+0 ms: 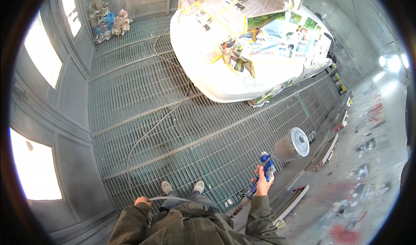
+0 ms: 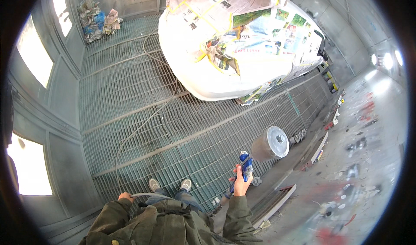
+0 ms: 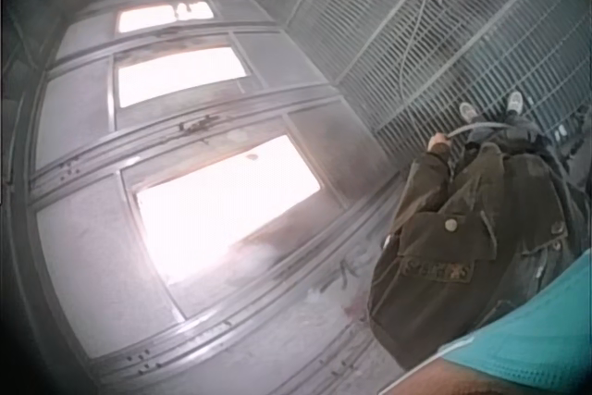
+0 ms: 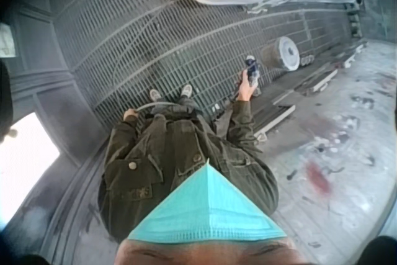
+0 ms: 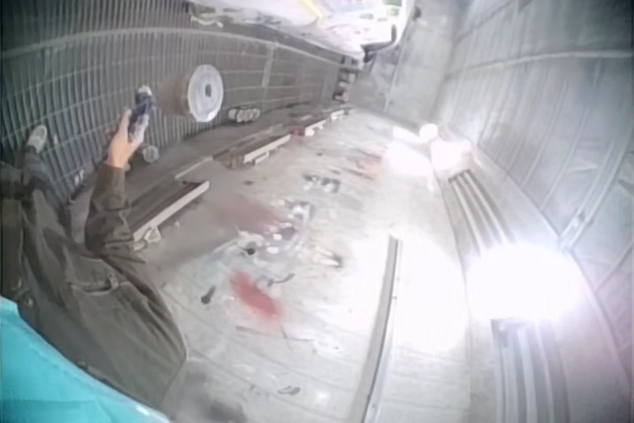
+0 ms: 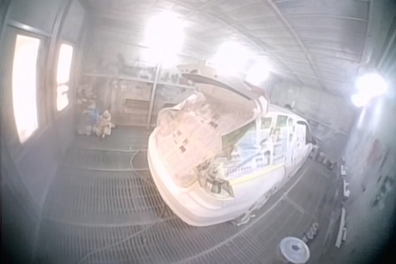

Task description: The person enters a paint booth, connects a spray gun to an air hose, and wipes the hood of a white car with a cloth. They then spray paint the hood and front bumper area while moving around the vehicle.

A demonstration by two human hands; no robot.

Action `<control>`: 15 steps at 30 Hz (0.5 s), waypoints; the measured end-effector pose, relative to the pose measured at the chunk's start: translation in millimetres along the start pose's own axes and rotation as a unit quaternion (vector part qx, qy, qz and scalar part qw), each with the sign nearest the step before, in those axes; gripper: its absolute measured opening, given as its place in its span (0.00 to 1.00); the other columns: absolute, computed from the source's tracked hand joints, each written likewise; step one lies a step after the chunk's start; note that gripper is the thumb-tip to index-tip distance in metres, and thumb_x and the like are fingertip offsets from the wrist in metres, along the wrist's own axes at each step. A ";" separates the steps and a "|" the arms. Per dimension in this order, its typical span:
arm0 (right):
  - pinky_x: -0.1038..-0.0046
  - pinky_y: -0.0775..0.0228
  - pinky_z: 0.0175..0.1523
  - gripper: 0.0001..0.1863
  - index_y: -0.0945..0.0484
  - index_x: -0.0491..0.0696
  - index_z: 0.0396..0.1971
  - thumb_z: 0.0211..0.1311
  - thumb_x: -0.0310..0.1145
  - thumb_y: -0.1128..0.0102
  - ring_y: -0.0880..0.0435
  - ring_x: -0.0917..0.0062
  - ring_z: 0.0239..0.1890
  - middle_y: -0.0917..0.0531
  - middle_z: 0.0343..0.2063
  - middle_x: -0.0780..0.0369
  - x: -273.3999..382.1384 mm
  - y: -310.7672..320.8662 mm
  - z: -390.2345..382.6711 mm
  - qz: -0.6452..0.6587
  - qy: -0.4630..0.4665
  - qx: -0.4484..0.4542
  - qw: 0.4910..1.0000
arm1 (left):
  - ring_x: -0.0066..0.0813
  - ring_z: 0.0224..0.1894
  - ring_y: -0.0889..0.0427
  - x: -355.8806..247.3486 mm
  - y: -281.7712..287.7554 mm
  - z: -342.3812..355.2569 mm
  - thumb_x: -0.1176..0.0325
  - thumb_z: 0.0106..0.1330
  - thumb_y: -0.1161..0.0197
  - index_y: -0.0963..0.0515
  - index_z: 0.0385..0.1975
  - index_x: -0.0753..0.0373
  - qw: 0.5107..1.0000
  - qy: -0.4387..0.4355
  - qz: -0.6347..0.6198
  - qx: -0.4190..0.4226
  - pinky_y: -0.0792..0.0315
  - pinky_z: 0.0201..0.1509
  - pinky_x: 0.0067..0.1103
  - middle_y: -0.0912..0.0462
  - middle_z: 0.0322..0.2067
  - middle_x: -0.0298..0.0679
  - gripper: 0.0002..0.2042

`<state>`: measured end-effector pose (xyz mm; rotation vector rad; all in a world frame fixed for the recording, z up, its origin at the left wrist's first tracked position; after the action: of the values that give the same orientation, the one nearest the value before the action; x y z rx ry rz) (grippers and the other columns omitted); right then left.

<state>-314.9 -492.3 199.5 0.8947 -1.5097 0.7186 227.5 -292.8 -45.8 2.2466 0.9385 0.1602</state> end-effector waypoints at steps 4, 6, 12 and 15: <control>0.77 0.25 0.21 0.12 0.23 0.44 0.47 0.68 0.33 0.39 0.21 0.84 0.35 0.17 0.40 0.64 -3.9 -1.0 1.6 -0.001 -0.005 0.000 1.000 | 0.44 0.37 0.13 -3.4 2.0 2.2 0.56 0.59 0.31 0.13 0.38 0.59 1.000 -0.019 0.007 0.002 0.20 0.43 0.35 0.13 0.31 0.47 0.15; 0.77 0.25 0.21 0.12 0.23 0.44 0.47 0.68 0.33 0.39 0.21 0.84 0.35 0.17 0.40 0.64 -3.1 -3.7 0.4 -0.001 -0.011 0.000 1.000 | 0.44 0.37 0.13 -2.0 2.1 3.1 0.55 0.59 0.31 0.13 0.38 0.59 1.000 -0.028 -0.001 0.003 0.20 0.43 0.34 0.13 0.31 0.47 0.15; 0.77 0.25 0.21 0.12 0.24 0.44 0.47 0.68 0.34 0.39 0.21 0.84 0.35 0.17 0.40 0.64 0.6 -15.5 -2.3 0.008 0.000 0.018 1.000 | 0.43 0.36 0.13 1.9 0.6 11.5 0.54 0.59 0.31 0.12 0.38 0.59 0.999 -0.033 -0.002 0.000 0.21 0.42 0.34 0.13 0.31 0.47 0.15; 0.78 0.25 0.21 0.13 0.23 0.44 0.47 0.69 0.35 0.40 0.21 0.84 0.35 0.17 0.39 0.65 11.5 -24.4 -4.7 0.010 -0.003 0.019 1.000 | 0.43 0.35 0.13 1.9 0.1 17.8 0.54 0.59 0.31 0.12 0.37 0.59 1.000 -0.019 0.000 0.014 0.21 0.42 0.34 0.13 0.30 0.47 0.16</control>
<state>-291.9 -502.5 210.3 0.9132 -1.5167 0.7614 235.3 -301.3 -59.4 2.2673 0.9263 0.1045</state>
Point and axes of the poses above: each hand's wrist, its own z-axis towards the middle knuckle, its own y-axis out of the back of the hand, x = y × z, the point moved 6 cm from there along z, towards the middle knuckle
